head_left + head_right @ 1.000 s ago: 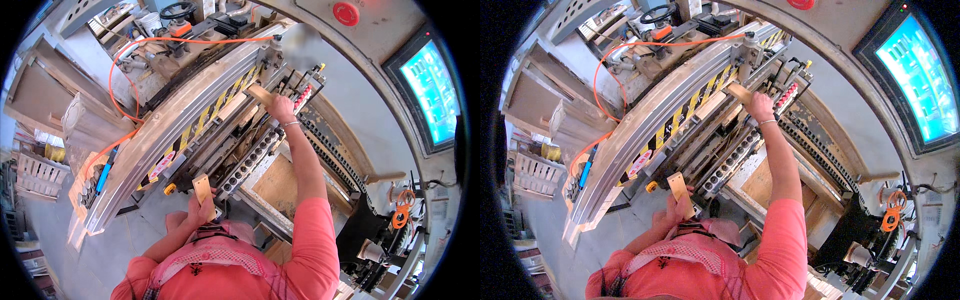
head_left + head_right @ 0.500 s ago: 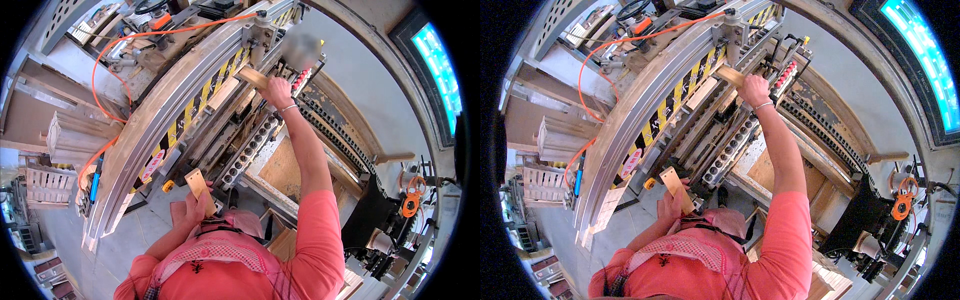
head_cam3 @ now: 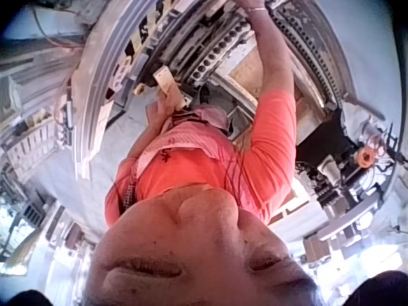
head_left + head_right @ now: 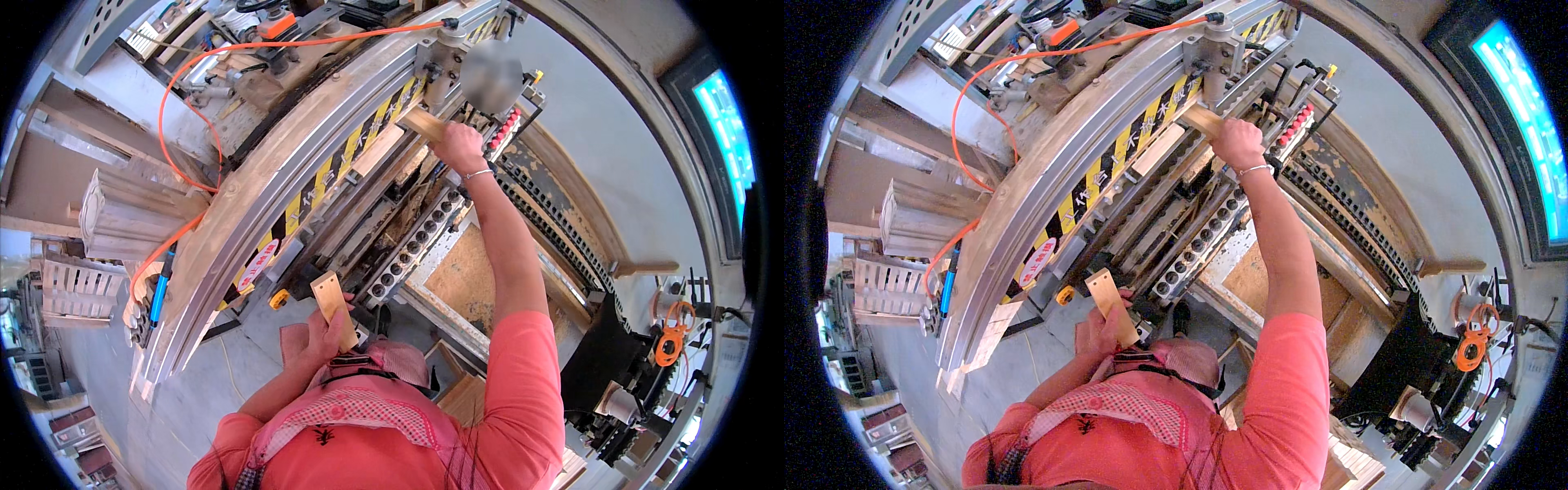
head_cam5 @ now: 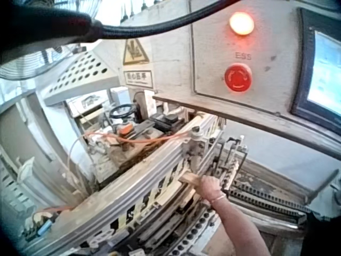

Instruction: The person operates a woodworking machine to process small wooden blocks. They repeatedly pick up blocks, feed them into the machine, and place the processed pieces onto a stack on a nearby table.

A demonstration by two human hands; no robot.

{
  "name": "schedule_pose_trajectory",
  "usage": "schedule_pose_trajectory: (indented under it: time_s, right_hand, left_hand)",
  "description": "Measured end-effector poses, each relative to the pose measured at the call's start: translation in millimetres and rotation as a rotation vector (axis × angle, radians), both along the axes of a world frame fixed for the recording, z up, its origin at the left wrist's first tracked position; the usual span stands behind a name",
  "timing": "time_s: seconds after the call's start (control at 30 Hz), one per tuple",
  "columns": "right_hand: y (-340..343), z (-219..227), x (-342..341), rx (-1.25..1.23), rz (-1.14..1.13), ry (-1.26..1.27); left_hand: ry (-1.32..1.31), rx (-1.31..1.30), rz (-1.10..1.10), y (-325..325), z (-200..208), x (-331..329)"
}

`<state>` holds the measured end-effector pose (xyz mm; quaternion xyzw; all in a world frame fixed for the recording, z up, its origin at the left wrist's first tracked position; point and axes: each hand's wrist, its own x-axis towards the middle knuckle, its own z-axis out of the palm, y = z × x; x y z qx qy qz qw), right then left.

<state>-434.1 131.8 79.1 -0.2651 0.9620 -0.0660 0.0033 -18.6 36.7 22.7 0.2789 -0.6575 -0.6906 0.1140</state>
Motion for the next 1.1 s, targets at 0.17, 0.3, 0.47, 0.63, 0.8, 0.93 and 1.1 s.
schedule_pose_trajectory:
  time_s: [0.17,0.3,0.47,0.63,0.8,0.93,1.1]
  right_hand:
    - [0.5,-1.7,-2.0,0.006,0.013,0.001]
    - [-0.7,-4.7,-4.8,0.023,0.031,0.02]
    - [-2.3,-3.5,-4.7,0.015,0.01,0.0]
    - [-0.1,-3.6,-8.1,0.034,0.012,-0.033]
    - [-0.5,1.3,-4.4,0.017,0.066,-0.005]
    - [-1.1,-2.1,-8.5,0.061,0.053,-0.022]
    - [-7.2,9.7,0.3,0.053,0.065,0.014]
  left_hand:
    - [0.032,0.111,-0.017,-4.3,-7.9,0.7]
    - [-0.091,0.093,-0.032,-3.9,-19.8,8.1]
    - [-0.191,0.014,-0.031,-6.3,-20.6,9.0]
    - [-0.141,0.051,-0.089,-3.3,0.8,9.3]
    - [-0.288,-0.413,-0.155,6.4,46.5,1.7]
    - [-0.381,-0.894,-0.361,3.1,116.9,-10.2]
    - [-0.131,0.144,0.045,10.2,41.1,24.3]
